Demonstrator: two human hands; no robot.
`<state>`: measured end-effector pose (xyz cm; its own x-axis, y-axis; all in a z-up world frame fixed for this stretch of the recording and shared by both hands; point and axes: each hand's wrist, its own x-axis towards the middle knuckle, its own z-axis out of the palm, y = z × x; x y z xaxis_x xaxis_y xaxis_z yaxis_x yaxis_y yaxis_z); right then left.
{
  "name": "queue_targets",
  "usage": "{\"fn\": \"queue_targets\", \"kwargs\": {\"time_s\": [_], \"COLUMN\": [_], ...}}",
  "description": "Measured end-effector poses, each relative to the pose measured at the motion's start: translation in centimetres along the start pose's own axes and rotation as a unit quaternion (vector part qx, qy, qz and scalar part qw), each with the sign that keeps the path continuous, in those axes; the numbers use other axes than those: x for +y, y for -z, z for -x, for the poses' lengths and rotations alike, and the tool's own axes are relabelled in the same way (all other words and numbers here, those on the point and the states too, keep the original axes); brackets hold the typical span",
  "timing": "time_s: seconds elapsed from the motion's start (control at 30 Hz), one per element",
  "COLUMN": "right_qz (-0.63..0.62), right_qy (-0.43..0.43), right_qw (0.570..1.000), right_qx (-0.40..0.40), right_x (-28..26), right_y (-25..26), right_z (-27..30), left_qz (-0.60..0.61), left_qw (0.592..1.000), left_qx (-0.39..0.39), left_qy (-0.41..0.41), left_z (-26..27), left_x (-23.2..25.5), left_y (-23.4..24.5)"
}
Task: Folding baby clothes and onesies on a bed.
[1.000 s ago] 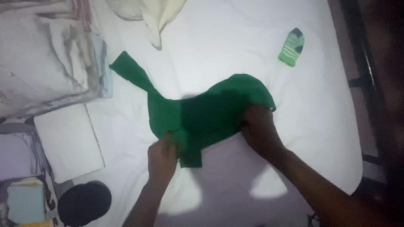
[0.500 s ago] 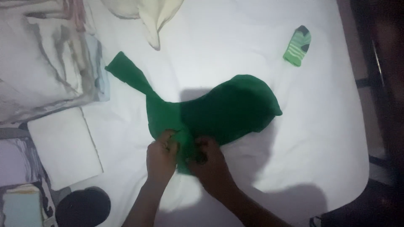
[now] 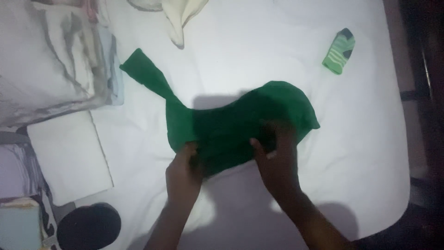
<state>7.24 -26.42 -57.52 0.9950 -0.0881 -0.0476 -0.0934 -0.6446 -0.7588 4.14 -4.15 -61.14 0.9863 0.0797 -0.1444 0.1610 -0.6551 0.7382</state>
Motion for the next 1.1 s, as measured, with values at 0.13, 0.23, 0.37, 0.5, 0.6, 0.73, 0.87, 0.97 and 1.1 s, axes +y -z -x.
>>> {"fn": "queue_targets", "kwargs": {"time_s": [0.13, 0.23, 0.37, 0.5, 0.6, 0.73, 0.87, 0.97, 1.1], "right_qz": [0.134, 0.078, -0.061, -0.109, -0.059, -0.036, 0.062, 0.137, 0.026], "right_qy": [-0.019, 0.008, -0.132, -0.298, -0.315, -0.206, -0.094, 0.028, -0.107], "right_qw": [0.991, 0.997, 0.986, 0.941, 0.943, 0.977, 0.994, 0.990, 0.993], "right_qx": [-0.021, -0.015, -0.079, -0.114, -0.090, -0.033, 0.014, 0.033, -0.042], "right_x": [1.9, 2.9, -3.1, -4.9, -1.7, 0.6, 1.3, 2.3, 0.8], "right_y": [-2.5, -3.2, 0.2, 2.5, 1.7, 1.1, 0.5, 0.4, 1.9], "right_z": [-2.0, -2.9, -3.6, -2.5, -0.7, 0.7, 1.1, 1.4, 0.1], "left_qz": [-0.010, -0.027, -0.035, -0.053, -0.059, -0.039, -0.105, -0.103, -0.047], "left_qw": [0.999, 0.997, 0.999, 0.998, 0.998, 0.992, 0.991, 0.978, 0.998], "left_qx": [0.028, 0.049, 0.015, 0.004, -0.008, -0.074, -0.051, 0.018, 0.026], "left_qy": [-0.027, -0.053, -0.036, -0.017, 0.002, 0.099, -0.071, -0.180, -0.034], "left_z": [0.4, -0.1, 0.0, 0.4, 1.5, 1.8, 1.9, 1.6, 0.4], "left_x": [-0.3, 0.1, 0.5, -0.7, -2.1, -1.1, 0.1, 2.7, 6.1], "left_y": [0.2, 0.1, 0.9, 0.6, -0.1, 0.0, 1.0, 1.8, 0.9]}}
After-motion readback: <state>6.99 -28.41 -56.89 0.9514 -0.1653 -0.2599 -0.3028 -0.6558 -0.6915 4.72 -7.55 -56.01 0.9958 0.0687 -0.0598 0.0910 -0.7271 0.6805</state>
